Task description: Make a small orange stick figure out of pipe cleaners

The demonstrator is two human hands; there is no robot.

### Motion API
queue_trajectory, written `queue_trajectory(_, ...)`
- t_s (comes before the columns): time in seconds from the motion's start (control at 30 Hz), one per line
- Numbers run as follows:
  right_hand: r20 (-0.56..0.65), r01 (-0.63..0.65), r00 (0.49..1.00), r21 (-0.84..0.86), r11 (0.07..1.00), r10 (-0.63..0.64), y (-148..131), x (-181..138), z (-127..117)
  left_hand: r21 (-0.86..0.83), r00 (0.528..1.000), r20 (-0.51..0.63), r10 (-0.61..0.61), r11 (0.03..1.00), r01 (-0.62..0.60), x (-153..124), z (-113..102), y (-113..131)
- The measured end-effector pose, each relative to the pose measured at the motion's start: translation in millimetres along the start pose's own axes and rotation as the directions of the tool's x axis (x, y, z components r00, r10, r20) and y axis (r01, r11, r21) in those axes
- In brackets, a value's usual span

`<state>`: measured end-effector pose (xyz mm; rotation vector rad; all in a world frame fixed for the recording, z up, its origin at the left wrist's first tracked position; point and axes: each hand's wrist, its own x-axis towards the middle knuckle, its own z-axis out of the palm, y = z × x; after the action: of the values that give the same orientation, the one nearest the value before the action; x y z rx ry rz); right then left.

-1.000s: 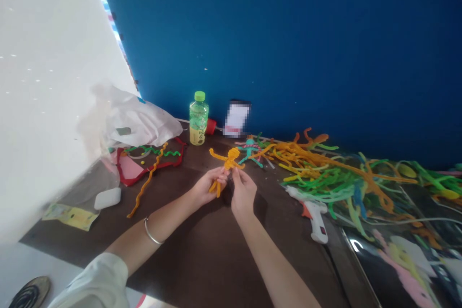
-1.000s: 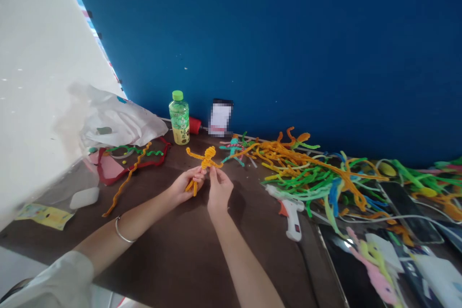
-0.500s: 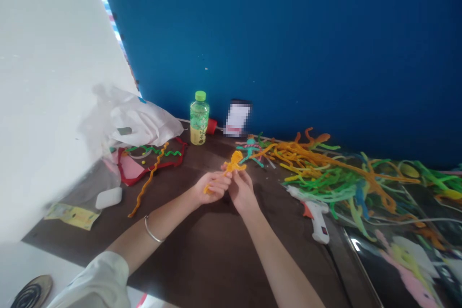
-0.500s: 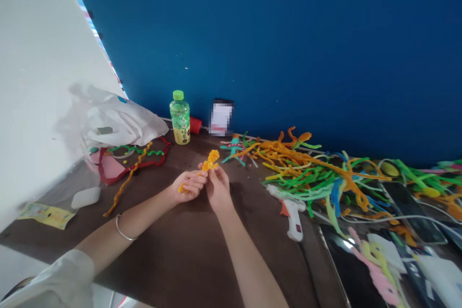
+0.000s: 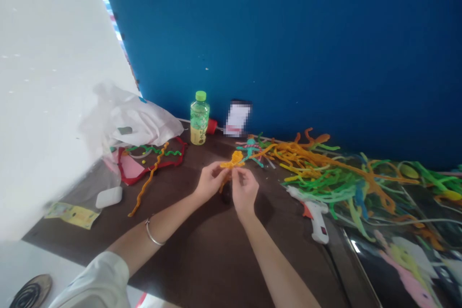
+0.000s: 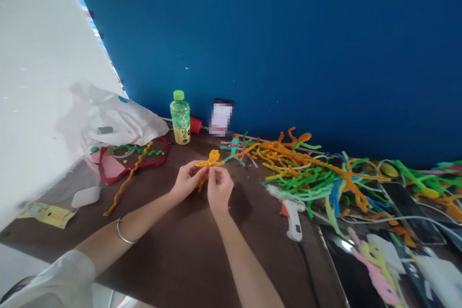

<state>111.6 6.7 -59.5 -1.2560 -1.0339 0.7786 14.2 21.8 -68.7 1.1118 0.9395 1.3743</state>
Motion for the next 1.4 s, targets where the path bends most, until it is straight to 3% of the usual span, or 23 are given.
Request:
queue_trajectory(0.13, 0.029, -0.156, 0.988, 0.249, 0.956, 0.154, 8, 1, 5, -0.194, 0.994, -0.037, -0.099, 0.977, 0.09, 2, 3, -1)
queue_trajectory(0.23, 0.067, -0.212, 0.977, 0.341, 0.916, 0.201, 14, 2, 6, -0.279, 0.987, -0.018, -0.158, 0.949, 0.147, 3, 3, -2)
queue_trajectory(0.63, 0.032, -0.178, 0.984, 0.328, 0.928, 0.178, 13, 2, 5, -0.319, 0.982, 0.023, -0.186, 0.93, 0.183, 2, 2, -2)
queue_trajectory(0.87, 0.107, -0.291, 0.955, 0.504, 0.813, 0.275, 7, 0, 9, -0.504, 0.956, 0.059, -0.288, 0.818, 0.278, 3, 4, 2)
queue_trajectory(1.03, 0.216, -0.373, 0.928, 0.554, 0.744, 0.304, -2, 1, 9, -0.56, 0.908, 0.205, -0.365, 0.717, 0.415, 2, -1, 5)
queue_trajectory(1.2, 0.243, -0.335, 0.94, 0.519, 0.787, 0.239, -2, 2, 8, -0.633, 0.857, 0.314, -0.409, 0.582, 0.51, 2, -3, 12)
queue_trajectory(1.3, 0.215, -0.287, 0.955, 0.516, 0.807, 0.202, 0, 3, 7, -0.65, 0.801, 0.363, -0.475, 0.487, 0.583, 3, -6, 16)
queue_trajectory(1.4, 0.28, -0.302, 0.944, 0.511, 0.805, 0.177, 2, 5, 4, -0.65, 0.707, 0.443, -0.552, 0.346, 0.677, 4, -10, 19)
